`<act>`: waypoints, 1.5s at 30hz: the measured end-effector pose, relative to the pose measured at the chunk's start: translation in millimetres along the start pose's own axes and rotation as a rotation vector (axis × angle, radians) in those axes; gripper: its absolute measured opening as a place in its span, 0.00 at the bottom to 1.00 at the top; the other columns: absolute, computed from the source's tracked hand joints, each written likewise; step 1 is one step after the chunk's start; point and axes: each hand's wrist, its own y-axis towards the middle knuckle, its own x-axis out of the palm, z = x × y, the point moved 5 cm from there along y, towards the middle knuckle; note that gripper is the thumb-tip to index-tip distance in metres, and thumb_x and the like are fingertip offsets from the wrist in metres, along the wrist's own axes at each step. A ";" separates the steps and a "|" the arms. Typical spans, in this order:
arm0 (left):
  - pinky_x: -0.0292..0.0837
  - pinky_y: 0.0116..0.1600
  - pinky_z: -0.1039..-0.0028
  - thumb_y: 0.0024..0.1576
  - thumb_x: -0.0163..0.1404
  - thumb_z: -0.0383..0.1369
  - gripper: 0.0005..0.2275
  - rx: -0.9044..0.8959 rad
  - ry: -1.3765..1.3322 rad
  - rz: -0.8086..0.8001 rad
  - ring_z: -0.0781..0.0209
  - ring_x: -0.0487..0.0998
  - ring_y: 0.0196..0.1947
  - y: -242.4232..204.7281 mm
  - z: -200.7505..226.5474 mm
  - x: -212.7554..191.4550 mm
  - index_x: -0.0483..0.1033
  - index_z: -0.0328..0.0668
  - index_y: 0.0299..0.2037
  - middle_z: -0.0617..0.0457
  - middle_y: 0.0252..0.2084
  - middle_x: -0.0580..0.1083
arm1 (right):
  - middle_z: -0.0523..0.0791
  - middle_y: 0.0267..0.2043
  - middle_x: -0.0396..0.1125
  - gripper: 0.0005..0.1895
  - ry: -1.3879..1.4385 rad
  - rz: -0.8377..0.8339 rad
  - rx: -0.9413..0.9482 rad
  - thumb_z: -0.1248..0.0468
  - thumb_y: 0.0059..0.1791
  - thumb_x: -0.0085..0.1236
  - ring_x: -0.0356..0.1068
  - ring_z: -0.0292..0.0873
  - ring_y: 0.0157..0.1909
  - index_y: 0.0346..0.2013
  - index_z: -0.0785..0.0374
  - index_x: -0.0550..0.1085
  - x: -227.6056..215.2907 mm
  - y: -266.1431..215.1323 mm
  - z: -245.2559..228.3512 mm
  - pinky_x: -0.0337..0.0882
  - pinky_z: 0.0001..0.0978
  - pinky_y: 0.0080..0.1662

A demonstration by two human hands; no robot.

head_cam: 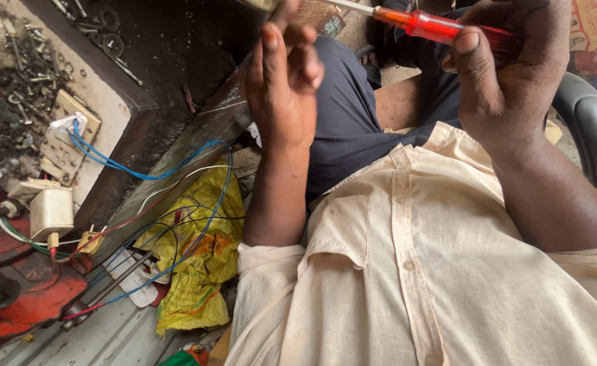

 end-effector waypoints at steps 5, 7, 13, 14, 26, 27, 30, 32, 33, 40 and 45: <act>0.63 0.38 0.76 0.68 0.49 0.48 0.19 -0.076 -0.350 0.065 0.69 0.68 0.30 21.0 -24.8 16.1 0.71 0.37 0.53 0.54 0.41 0.77 | 0.45 0.37 0.67 0.15 0.007 0.095 0.153 0.57 0.65 0.47 0.65 0.32 0.29 0.57 0.67 0.67 -1.8 1.4 0.7 0.64 0.19 0.34; 0.62 0.39 0.75 0.68 0.51 0.48 0.17 -0.039 -0.385 0.084 0.69 0.67 0.30 25.1 -29.3 22.1 0.71 0.41 0.48 0.55 0.40 0.76 | 0.45 0.39 0.67 0.12 -0.086 0.117 0.116 0.60 0.65 0.48 0.64 0.33 0.33 0.55 0.67 0.69 -3.2 2.9 -3.2 0.63 0.21 0.37; 0.61 0.39 0.75 0.67 0.52 0.47 0.16 0.010 -0.360 0.121 0.70 0.66 0.30 27.8 -31.2 24.0 0.71 0.42 0.43 0.58 0.38 0.75 | 0.45 0.53 0.60 0.10 -0.140 0.044 -0.140 0.73 0.62 0.61 0.60 0.38 0.49 0.52 0.65 0.67 2.0 6.7 -15.0 0.62 0.25 0.52; 0.62 0.39 0.75 0.67 0.52 0.47 0.16 0.012 -0.359 0.129 0.70 0.66 0.30 27.6 -31.8 23.6 0.72 0.42 0.43 0.58 0.37 0.75 | 0.45 0.53 0.59 0.11 -0.098 0.034 -0.109 0.74 0.61 0.62 0.60 0.38 0.50 0.52 0.65 0.67 1.4 6.0 -13.2 0.62 0.24 0.53; 0.61 0.39 0.75 0.68 0.48 0.48 0.21 0.002 -0.354 0.143 0.70 0.64 0.31 27.1 -34.6 21.1 0.73 0.36 0.57 0.58 0.34 0.70 | 0.49 0.55 0.60 0.16 -0.161 -0.046 -0.225 0.76 0.58 0.63 0.64 0.39 0.51 0.57 0.67 0.66 6.1 5.9 -19.5 0.68 0.25 0.53; 0.61 0.39 0.75 0.69 0.48 0.47 0.21 0.008 -0.354 0.141 0.70 0.64 0.32 27.9 -34.1 20.8 0.72 0.35 0.58 0.57 0.35 0.70 | 0.49 0.54 0.61 0.17 -0.198 -0.043 -0.269 0.75 0.58 0.63 0.65 0.40 0.51 0.57 0.68 0.66 5.4 7.2 -23.8 0.69 0.26 0.52; 0.61 0.39 0.75 0.71 0.48 0.46 0.20 0.037 -0.390 0.086 0.70 0.65 0.32 29.3 -32.8 21.9 0.75 0.34 0.57 0.57 0.34 0.70 | 0.51 0.52 0.65 0.19 -0.305 -0.023 -0.382 0.75 0.58 0.68 0.69 0.44 0.50 0.57 0.69 0.67 2.6 10.3 -38.4 0.72 0.29 0.50; 0.62 0.40 0.74 0.71 0.47 0.46 0.19 0.047 -0.387 0.071 0.68 0.65 0.32 30.4 -33.6 21.9 0.75 0.32 0.53 0.55 0.34 0.70 | 0.53 0.50 0.67 0.20 -0.367 -0.005 -0.447 0.73 0.57 0.71 0.71 0.48 0.49 0.55 0.69 0.67 1.3 13.0 -48.6 0.73 0.33 0.48; 0.62 0.40 0.73 0.71 0.46 0.46 0.19 0.052 -0.385 0.064 0.68 0.66 0.32 31.3 -34.4 21.1 0.75 0.32 0.51 0.55 0.34 0.70 | 0.53 0.50 0.67 0.19 -0.383 -0.005 -0.468 0.72 0.57 0.71 0.72 0.48 0.49 0.55 0.69 0.68 1.5 15.1 -52.2 0.74 0.34 0.48; 0.65 0.40 0.73 0.71 0.44 0.44 0.19 0.062 -0.174 0.138 0.65 0.68 0.31 25.2 -47.0 14.0 0.75 0.31 0.42 0.52 0.31 0.72 | 0.54 0.48 0.69 0.17 -0.394 -0.023 -0.449 0.73 0.53 0.70 0.73 0.48 0.47 0.52 0.68 0.71 -12.6 10.5 -56.0 0.73 0.32 0.46; 0.69 0.35 0.71 0.72 0.45 0.43 0.18 0.086 0.395 -0.062 0.65 0.74 0.31 19.3 -47.5 44.2 0.77 0.37 0.39 0.53 0.33 0.76 | 0.53 0.48 0.68 0.12 -0.320 0.179 -0.209 0.75 0.56 0.63 0.70 0.44 0.45 0.51 0.70 0.71 -77.0 -22.5 10.2 0.69 0.28 0.46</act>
